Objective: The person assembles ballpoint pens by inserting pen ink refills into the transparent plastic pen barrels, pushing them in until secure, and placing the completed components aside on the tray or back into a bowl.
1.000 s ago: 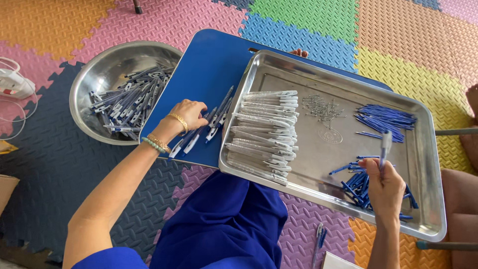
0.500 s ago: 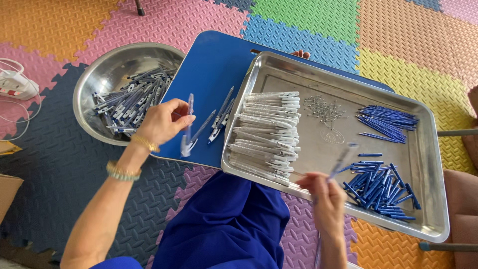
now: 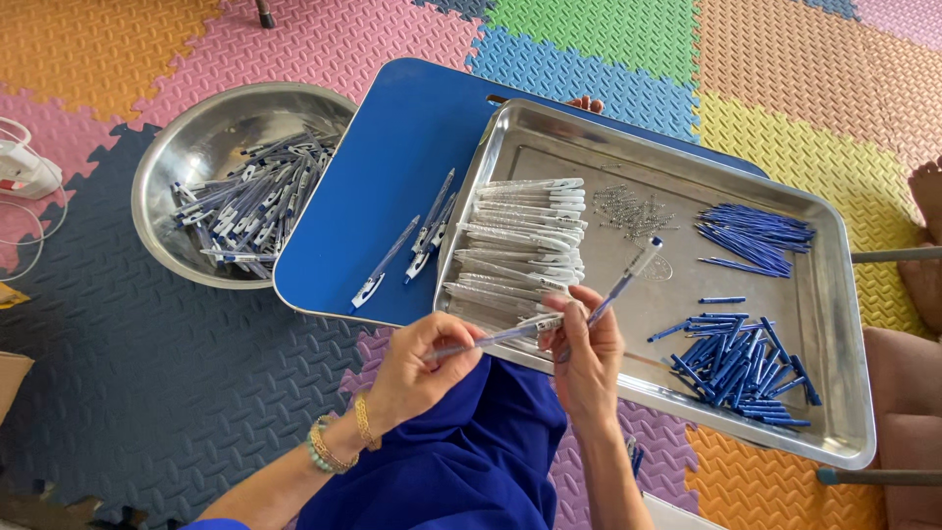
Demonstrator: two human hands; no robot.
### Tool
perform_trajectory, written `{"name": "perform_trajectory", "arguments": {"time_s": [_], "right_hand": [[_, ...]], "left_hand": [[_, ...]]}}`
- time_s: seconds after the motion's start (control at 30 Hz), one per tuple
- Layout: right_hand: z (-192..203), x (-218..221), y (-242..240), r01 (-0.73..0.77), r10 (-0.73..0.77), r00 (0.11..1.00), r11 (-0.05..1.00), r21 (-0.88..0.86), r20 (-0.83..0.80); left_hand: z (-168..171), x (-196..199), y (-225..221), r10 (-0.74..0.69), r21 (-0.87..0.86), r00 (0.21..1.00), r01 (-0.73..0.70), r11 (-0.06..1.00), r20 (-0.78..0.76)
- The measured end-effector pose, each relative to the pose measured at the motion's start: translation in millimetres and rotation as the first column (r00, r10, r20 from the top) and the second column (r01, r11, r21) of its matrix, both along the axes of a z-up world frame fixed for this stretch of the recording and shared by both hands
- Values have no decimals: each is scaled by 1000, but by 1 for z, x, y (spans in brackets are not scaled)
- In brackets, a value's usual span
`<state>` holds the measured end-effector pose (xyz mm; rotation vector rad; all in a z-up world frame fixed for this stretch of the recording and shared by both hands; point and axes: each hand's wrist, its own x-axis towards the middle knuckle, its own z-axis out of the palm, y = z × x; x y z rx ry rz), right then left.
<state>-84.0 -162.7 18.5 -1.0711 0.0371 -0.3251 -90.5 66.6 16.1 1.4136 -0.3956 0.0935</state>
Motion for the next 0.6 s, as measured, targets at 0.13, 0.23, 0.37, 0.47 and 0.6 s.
{"name": "perform_trajectory", "arguments": {"time_s": [0.13, 0.23, 0.37, 0.47, 0.6], "right_hand": [[6, 6, -31, 22, -21, 1000, 961, -274, 7], [24, 4, -38, -2, 33, 998, 842, -539, 49], [36, 0, -29, 51, 45, 990, 777, -627, 136], [14, 3, -48, 154, -69, 981, 848, -506, 182], [30, -25, -56, 1, 21, 995, 974, -226, 93]], "left_hand": [[20, 3, 2, -245, -125, 964, 231, 965, -105], [25, 12, -4, -513, -89, 808, 511, 855, -291], [4, 25, -36, -608, -347, 677, 499, 794, -416], [-1, 30, -45, -634, -482, 622, 425, 766, -459], [12, 42, -43, -651, -449, 544, 471, 759, -529]]}}
